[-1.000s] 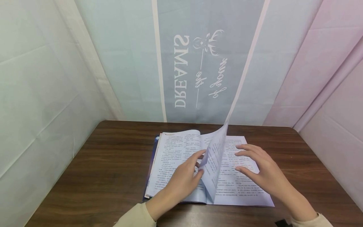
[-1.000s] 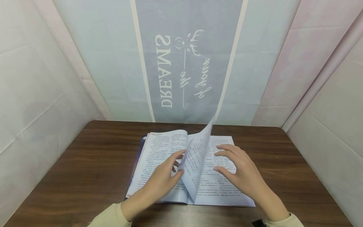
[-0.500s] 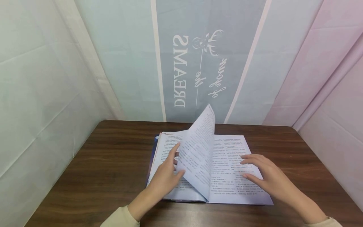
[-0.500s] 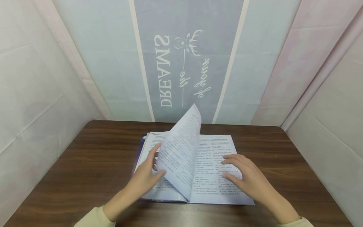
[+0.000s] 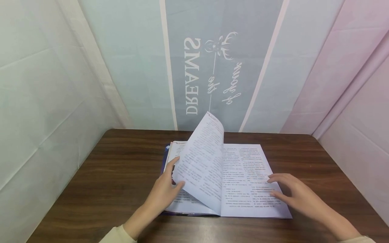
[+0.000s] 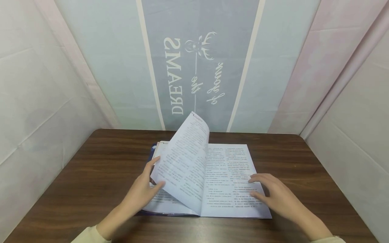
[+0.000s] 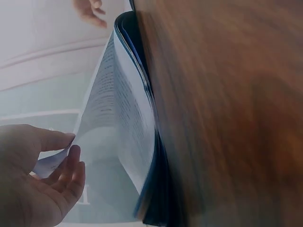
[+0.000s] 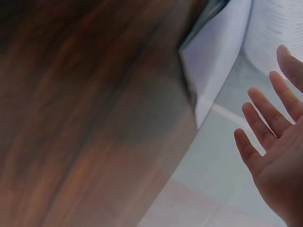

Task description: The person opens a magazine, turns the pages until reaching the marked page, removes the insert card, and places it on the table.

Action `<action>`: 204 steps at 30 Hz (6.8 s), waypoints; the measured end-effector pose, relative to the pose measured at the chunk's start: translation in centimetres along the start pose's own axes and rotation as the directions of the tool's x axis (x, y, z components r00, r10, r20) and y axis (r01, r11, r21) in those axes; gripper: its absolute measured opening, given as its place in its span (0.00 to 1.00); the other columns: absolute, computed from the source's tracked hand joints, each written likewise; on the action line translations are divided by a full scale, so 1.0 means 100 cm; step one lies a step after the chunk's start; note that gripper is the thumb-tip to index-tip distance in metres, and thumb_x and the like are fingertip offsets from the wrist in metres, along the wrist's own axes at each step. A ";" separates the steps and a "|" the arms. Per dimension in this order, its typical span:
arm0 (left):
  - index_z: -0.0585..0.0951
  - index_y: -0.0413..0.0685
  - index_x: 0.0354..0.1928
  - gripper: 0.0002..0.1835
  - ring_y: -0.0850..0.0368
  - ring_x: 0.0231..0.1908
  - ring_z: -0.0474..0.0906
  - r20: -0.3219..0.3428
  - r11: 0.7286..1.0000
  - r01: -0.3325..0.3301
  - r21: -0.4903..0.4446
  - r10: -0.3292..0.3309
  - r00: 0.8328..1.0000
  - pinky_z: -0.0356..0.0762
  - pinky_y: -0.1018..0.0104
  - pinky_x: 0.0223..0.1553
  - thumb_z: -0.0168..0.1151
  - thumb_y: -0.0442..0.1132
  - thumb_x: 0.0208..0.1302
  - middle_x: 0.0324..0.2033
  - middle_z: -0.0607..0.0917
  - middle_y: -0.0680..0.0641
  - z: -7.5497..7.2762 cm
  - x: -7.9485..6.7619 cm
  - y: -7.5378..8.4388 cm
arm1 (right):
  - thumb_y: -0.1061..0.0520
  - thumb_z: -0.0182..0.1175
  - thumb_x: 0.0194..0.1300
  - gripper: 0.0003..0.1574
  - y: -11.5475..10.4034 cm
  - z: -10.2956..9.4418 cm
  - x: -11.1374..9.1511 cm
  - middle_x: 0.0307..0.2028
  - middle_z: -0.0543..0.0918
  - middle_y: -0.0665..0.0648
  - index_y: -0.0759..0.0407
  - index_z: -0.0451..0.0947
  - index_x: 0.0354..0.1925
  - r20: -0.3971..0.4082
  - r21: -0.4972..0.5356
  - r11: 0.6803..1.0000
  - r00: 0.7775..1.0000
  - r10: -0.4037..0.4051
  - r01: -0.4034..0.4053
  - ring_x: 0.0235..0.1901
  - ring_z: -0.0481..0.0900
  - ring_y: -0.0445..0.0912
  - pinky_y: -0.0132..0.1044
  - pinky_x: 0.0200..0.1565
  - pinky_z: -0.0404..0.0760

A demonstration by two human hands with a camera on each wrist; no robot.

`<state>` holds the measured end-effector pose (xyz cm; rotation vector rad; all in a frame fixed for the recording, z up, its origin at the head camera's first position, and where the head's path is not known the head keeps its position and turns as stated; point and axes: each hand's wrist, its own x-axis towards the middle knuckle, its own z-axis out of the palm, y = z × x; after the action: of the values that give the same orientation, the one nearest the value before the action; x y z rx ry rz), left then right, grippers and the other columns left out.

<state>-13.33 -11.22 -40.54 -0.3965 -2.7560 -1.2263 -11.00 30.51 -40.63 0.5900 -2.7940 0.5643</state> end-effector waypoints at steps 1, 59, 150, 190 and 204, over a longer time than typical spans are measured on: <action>0.57 0.50 0.75 0.45 0.58 0.33 0.76 -0.001 1.000 0.006 0.006 -0.006 1.000 0.76 0.66 0.31 0.71 0.31 0.58 0.57 0.79 0.37 -0.001 0.000 -0.002 | 0.53 0.77 0.51 0.25 0.003 0.001 -0.001 0.50 0.83 0.51 0.49 0.82 0.48 0.006 0.008 1.000 1.000 0.001 -0.001 0.51 0.80 0.54 0.32 0.53 0.75; 0.76 0.44 0.63 0.36 0.38 0.67 0.65 0.340 0.954 -0.126 0.274 0.027 0.940 0.65 0.37 0.63 0.77 0.42 0.52 0.68 0.70 0.40 -0.029 -0.014 -0.053 | 0.45 0.80 0.41 0.36 0.036 0.014 -0.023 0.61 0.77 0.60 0.45 0.83 0.52 0.233 0.048 0.994 0.969 0.082 -0.096 0.59 0.73 0.65 0.48 0.55 0.78; 0.72 0.54 0.66 0.25 0.71 0.48 0.78 0.184 0.828 -0.558 -0.055 0.557 0.810 0.75 0.80 0.44 0.63 0.40 0.69 0.55 0.82 0.56 0.044 0.020 0.094 | 0.53 0.80 0.42 0.25 -0.084 -0.021 0.061 0.57 0.80 0.50 0.42 0.77 0.38 -0.262 0.014 0.957 0.925 -0.276 0.290 0.62 0.71 0.54 0.31 0.67 0.57; 0.65 0.48 0.70 0.32 0.62 0.41 0.80 0.057 0.954 -0.295 -0.045 0.297 0.953 0.79 0.72 0.38 0.62 0.31 0.66 0.49 0.83 0.48 0.028 0.016 0.063 | 0.34 0.55 0.69 0.29 -0.072 -0.021 0.049 0.51 0.82 0.59 0.58 0.81 0.42 -0.383 0.053 0.935 0.872 -0.306 0.351 0.58 0.73 0.44 0.27 0.65 0.63; 0.59 0.38 0.71 0.39 0.57 0.38 0.79 0.041 0.994 -0.083 -0.069 0.086 0.995 0.79 0.67 0.35 0.67 0.30 0.61 0.52 0.81 0.39 0.009 0.009 0.031 | 0.70 0.77 0.41 0.35 -0.044 -0.014 0.026 0.53 0.81 0.52 0.45 0.79 0.46 -0.234 0.087 0.977 0.957 -0.171 0.195 0.59 0.69 0.34 0.16 0.61 0.60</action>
<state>-13.32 -8.37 -38.80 -0.5464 -2.7088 -1.3072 -11.25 26.46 -37.13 0.7478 -2.4763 0.7003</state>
